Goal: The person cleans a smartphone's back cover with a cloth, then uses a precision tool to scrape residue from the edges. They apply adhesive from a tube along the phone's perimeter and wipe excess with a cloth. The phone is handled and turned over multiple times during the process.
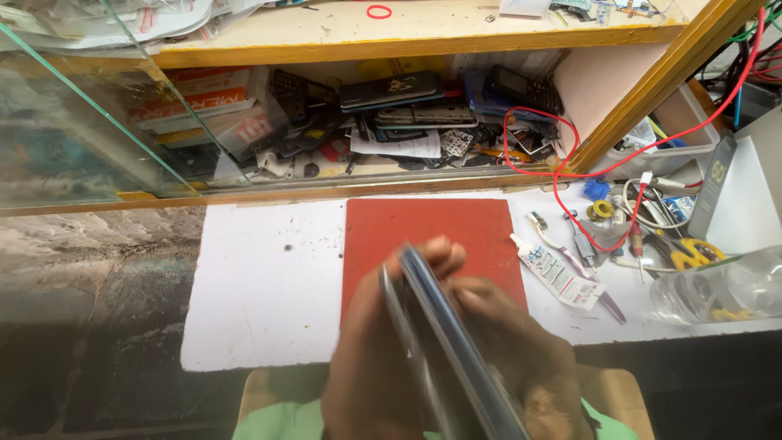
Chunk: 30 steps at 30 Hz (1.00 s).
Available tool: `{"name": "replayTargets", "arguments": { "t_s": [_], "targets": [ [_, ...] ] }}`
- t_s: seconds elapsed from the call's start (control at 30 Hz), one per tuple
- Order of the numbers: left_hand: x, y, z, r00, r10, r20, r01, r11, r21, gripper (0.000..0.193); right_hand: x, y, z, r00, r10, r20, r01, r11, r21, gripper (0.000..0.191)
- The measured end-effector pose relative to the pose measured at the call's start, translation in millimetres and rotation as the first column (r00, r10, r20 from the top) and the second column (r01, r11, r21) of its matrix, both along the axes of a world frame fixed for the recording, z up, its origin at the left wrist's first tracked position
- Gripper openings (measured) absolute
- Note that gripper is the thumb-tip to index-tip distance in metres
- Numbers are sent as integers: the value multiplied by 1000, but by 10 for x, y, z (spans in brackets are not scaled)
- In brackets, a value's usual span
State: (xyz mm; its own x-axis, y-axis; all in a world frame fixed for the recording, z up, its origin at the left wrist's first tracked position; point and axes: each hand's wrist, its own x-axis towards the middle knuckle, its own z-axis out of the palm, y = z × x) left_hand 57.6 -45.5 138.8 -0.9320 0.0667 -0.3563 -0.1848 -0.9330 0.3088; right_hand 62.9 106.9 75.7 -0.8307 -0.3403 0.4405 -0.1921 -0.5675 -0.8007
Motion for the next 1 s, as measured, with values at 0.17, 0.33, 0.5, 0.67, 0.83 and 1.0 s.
{"name": "replayTargets", "arguments": {
  "t_s": [0.17, 0.33, 0.5, 0.67, 0.83, 1.0],
  "targets": [
    [80, -22, 207, 806, -6, -592, -452, 639, -622, 88, -144, 80, 670, 986, 121, 116, -149, 949, 277, 95],
    [-58, -118, 198, 873, 23, -487, -312, 795, -520, 87, -191, 25, 945, 965, 242, 102, -260, 936, 236, 86],
    [80, -208, 196, 664, -99, -742, -434, 757, -489, 77, -205, -314, 638, 950, 304, 76, -310, 947, 88, 83],
    [-265, -293, -163, 966, -220, 139, 247, 943, -224, 62, -458, 20, 394, 892, 449, 52, -448, 893, -39, 79],
    [-344, -175, -380, 899, -177, -400, 358, 822, 442, 38, -402, 55, 217, 927, 356, 117, -350, 934, -71, 76],
    [-248, -76, 28, 981, 177, -83, -183, 980, -75, 46, -172, -30, 274, 977, 158, 143, -159, 987, -5, 73]
  ]
}}
